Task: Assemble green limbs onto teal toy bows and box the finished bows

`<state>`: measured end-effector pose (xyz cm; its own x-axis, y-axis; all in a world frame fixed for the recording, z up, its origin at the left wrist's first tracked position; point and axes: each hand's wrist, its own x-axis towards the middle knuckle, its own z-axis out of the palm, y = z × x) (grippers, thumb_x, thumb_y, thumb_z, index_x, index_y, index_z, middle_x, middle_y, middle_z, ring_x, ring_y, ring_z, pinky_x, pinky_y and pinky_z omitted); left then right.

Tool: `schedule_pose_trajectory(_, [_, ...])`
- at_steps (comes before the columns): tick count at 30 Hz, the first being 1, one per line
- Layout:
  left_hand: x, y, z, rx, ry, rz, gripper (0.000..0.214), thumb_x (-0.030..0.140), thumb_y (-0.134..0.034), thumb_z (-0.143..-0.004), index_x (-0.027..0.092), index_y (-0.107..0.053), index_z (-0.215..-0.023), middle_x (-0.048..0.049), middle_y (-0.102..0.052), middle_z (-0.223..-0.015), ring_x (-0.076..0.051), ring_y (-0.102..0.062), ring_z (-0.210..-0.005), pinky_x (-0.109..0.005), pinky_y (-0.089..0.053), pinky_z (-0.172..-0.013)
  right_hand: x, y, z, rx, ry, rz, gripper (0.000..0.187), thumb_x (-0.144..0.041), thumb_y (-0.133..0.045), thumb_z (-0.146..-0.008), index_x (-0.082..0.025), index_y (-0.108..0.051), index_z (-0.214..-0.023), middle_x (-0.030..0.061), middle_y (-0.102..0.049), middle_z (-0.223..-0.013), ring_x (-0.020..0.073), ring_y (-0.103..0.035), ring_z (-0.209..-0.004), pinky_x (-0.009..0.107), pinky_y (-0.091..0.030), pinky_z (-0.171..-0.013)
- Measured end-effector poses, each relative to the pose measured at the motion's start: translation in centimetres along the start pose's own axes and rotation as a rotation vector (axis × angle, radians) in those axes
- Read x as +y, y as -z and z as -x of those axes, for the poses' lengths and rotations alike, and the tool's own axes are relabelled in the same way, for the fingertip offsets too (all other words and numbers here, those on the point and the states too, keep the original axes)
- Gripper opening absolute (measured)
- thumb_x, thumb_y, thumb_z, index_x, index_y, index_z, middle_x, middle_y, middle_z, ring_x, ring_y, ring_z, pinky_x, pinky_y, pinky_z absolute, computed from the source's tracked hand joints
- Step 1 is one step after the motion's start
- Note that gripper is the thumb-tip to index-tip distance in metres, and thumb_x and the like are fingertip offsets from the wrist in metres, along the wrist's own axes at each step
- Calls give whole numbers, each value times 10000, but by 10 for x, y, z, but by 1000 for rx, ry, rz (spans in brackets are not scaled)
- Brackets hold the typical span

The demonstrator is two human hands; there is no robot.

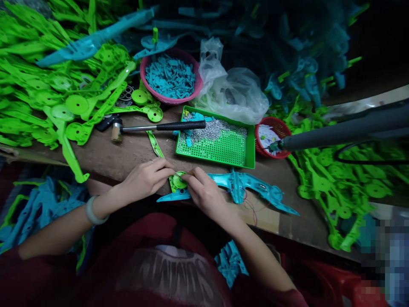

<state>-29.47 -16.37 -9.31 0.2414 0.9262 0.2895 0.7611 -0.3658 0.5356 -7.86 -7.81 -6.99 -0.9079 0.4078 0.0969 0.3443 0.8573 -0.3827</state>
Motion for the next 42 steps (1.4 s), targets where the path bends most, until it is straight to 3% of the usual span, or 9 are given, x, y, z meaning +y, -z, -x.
schedule_pose_trajectory(5, [0,-1,1,26,-31,-21,199,132,-488,-959,153,-642,-1084,-87,-646,-1054,-200,-617,-942,-316,-521,-831,-4,0,-1,-47,-44,1,221,-111,-382,-981,-125,-597,-1024,69,-497,-881,178,-474,-754,283,-409,-647])
schedule_pose_trajectory(10, [5,-1,1,38,-47,-82,199,202,-505,-961,144,-644,-1091,-96,-648,-1066,-215,-619,-939,-333,-534,-808,-8,9,-5,-139,-195,-67,177,-127,-404,-981,-141,-580,-967,58,-476,-900,164,-476,-739,279,-408,-656])
schedule_pose_trajectory(15, [14,-1,1,27,15,-100,225,317,-525,-971,157,-652,-1065,-101,-633,-1095,-220,-625,-946,-336,-536,-786,-6,16,-11,-227,-231,-142,184,-137,-405,-986,-152,-579,-930,47,-463,-904,154,-490,-763,271,-409,-686])
schedule_pose_trajectory(19, [28,-2,-1,-4,98,-173,265,366,-533,-967,153,-638,-1084,-105,-617,-1069,-244,-609,-939,-358,-532,-759,-5,18,-13,-227,-236,-170,191,-141,-406,-985,-148,-586,-920,44,-461,-897,153,-493,-766,274,-400,-688])
schedule_pose_trajectory(24, [40,-5,-4,-71,72,-248,217,274,-514,-966,175,-645,-1109,-112,-606,-1099,-267,-598,-963,-384,-531,-757,-2,21,-13,-212,-247,-236,180,-174,-425,-987,-167,-577,-890,35,-482,-889,152,-523,-778,278,-405,-702])
schedule_pose_trajectory(31, [48,-4,-6,-113,134,-193,226,247,-511,-971,145,-620,-1140,-112,-605,-1122,-261,-596,-990,-394,-550,-812,-1,25,-15,-158,-308,-332,112,-193,-505,-958,-193,-517,-847,24,-518,-881,158,-532,-789,286,-413,-708])
schedule_pose_trajectory(37, [64,-5,-9,-159,243,-254,249,342,-595,-930,128,-606,-1058,-132,-587,-1130,-290,-573,-1011,-403,-558,-796,-10,24,-7,-184,-238,-345,163,-220,-423,-1000,-185,-548,-901,44,-520,-921,163,-531,-819,293,-441,-729])
schedule_pose_trajectory(42, [77,-14,-9,-70,406,-334,268,403,-629,-911,151,-603,-1000,-129,-588,-1117,-308,-550,-1027,-395,-555,-757,0,21,8,-199,-51,-184,249,-158,-398,-992,-176,-604,-1129,94,-550,-1013,191,-537,-893,314,-463,-754])
